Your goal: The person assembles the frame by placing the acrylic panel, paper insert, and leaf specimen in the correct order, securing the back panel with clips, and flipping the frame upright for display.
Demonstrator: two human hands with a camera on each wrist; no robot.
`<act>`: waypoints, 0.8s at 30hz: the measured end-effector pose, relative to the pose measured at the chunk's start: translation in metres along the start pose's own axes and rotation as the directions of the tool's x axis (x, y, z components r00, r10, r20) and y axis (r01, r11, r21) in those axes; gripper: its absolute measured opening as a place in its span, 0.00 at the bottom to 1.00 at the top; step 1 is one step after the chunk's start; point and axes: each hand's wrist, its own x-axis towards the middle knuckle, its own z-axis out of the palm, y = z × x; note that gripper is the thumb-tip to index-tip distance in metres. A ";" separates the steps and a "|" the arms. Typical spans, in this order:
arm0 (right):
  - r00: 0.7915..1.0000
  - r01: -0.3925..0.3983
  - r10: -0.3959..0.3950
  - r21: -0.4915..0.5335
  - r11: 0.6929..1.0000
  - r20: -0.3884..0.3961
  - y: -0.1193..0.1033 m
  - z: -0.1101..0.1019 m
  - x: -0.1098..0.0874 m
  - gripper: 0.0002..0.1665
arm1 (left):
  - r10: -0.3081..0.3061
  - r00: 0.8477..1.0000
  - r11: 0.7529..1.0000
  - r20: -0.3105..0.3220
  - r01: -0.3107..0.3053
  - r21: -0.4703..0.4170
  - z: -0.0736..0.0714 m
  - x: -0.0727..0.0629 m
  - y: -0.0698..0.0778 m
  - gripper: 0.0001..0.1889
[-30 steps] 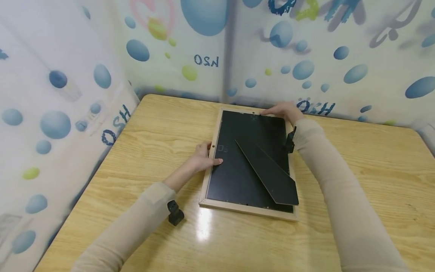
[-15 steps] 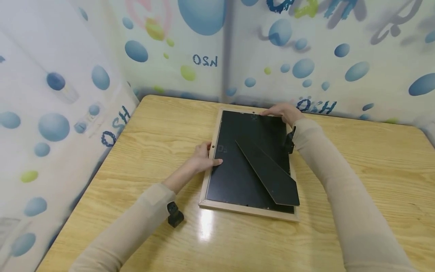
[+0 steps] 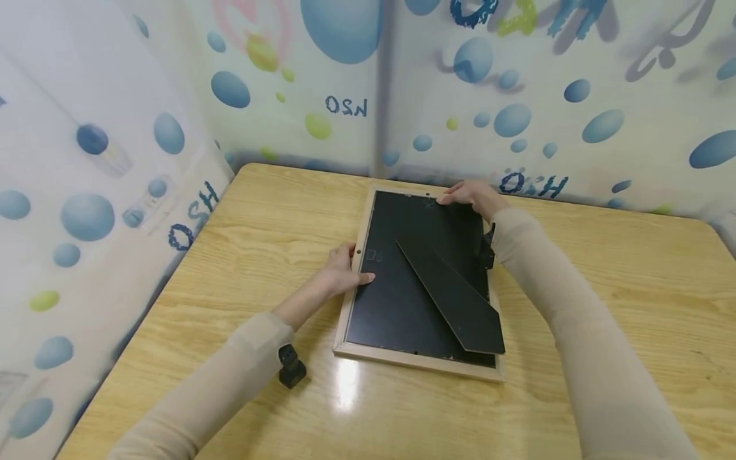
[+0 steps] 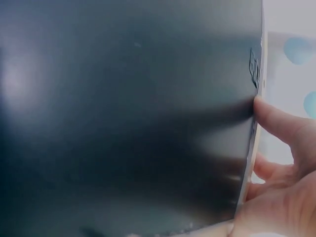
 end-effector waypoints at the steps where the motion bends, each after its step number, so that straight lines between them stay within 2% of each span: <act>1: 1.000 0.004 -0.004 0.001 1.000 -0.012 0.001 0.001 -0.001 0.36 | -0.001 1.000 1.000 -0.001 0.001 0.001 0.000 -0.001 0.001 0.41; 9: 0.999 0.014 -0.011 0.047 0.999 -0.048 0.008 0.005 -0.006 0.39 | -0.002 1.000 1.000 0.003 0.002 0.021 -0.001 -0.005 0.001 0.41; 13: 0.996 0.083 -0.078 0.131 0.988 -0.036 0.018 0.004 -0.006 0.39 | 0.001 1.000 1.000 0.007 -0.001 0.008 -0.001 -0.006 -0.002 0.41; 16: 0.989 0.146 -0.139 0.221 0.964 -0.049 0.026 0.000 -0.007 0.39 | 0.009 1.000 1.000 0.010 -0.009 -0.003 0.001 -0.005 -0.002 0.41; 19: 0.982 0.185 -0.165 0.333 0.925 -0.086 0.033 -0.004 -0.012 0.38 | 0.016 1.000 1.000 0.018 -0.015 -0.021 0.001 -0.004 -0.002 0.41; 24: 0.973 0.214 -0.151 0.443 0.870 -0.173 0.038 -0.008 -0.026 0.38 | 0.021 0.999 0.998 0.027 -0.019 -0.064 0.000 -0.004 -0.001 0.41</act>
